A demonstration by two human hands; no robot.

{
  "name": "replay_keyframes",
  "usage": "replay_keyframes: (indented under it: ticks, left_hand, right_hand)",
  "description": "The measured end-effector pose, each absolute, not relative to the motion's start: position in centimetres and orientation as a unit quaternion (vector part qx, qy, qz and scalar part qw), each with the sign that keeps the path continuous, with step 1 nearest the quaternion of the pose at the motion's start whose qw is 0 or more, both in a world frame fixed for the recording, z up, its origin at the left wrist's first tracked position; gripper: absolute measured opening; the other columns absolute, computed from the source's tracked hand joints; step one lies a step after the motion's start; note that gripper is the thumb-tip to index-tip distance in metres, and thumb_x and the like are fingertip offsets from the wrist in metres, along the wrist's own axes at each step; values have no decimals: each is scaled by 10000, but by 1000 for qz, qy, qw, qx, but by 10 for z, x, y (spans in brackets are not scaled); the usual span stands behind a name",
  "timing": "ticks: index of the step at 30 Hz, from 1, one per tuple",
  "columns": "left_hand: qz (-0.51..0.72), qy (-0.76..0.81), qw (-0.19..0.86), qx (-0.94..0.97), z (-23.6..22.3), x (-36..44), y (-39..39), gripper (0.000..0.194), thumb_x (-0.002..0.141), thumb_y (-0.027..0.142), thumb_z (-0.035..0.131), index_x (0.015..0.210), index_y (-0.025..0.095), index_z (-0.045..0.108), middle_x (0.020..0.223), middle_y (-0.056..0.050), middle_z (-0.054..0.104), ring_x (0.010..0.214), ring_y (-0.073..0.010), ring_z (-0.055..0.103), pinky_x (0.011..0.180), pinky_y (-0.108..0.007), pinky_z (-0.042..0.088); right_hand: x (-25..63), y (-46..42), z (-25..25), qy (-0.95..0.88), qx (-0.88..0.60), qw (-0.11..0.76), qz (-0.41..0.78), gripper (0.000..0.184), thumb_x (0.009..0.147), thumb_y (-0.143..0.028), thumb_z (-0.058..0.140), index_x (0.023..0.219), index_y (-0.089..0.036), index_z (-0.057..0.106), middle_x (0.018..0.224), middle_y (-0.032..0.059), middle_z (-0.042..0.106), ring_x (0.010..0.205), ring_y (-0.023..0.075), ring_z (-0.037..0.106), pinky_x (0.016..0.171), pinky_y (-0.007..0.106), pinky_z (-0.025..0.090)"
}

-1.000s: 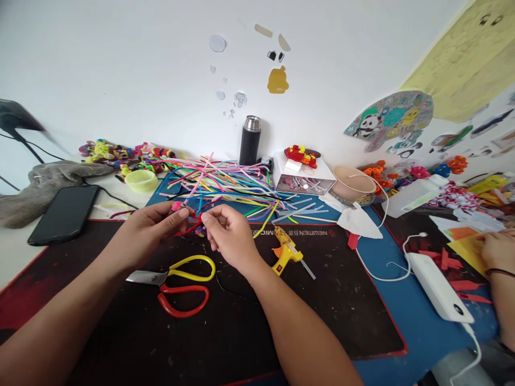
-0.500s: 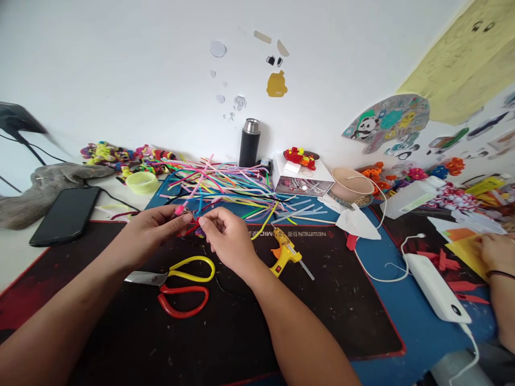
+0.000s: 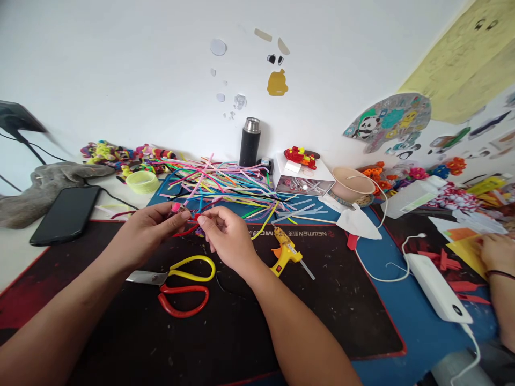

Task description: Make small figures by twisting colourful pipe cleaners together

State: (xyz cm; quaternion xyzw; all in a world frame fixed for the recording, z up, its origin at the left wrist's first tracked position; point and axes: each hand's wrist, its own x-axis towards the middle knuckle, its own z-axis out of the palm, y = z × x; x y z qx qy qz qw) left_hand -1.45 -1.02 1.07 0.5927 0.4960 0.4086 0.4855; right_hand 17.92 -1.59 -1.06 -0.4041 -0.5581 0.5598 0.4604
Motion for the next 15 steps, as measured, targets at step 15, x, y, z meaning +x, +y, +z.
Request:
replay_keyframes:
  ticks: [15]
  left_hand:
    - [402,496,535,554,-3,-16,-5,444,826,615,801,784,193,671,705,3,614,581,-134,508,530,-247,371]
  right_hand:
    - [178,-16,-15,-586,-415,455,526,217,972,-431,707,964,-222,648,651,-66,576,453,88,507,443,224,402]
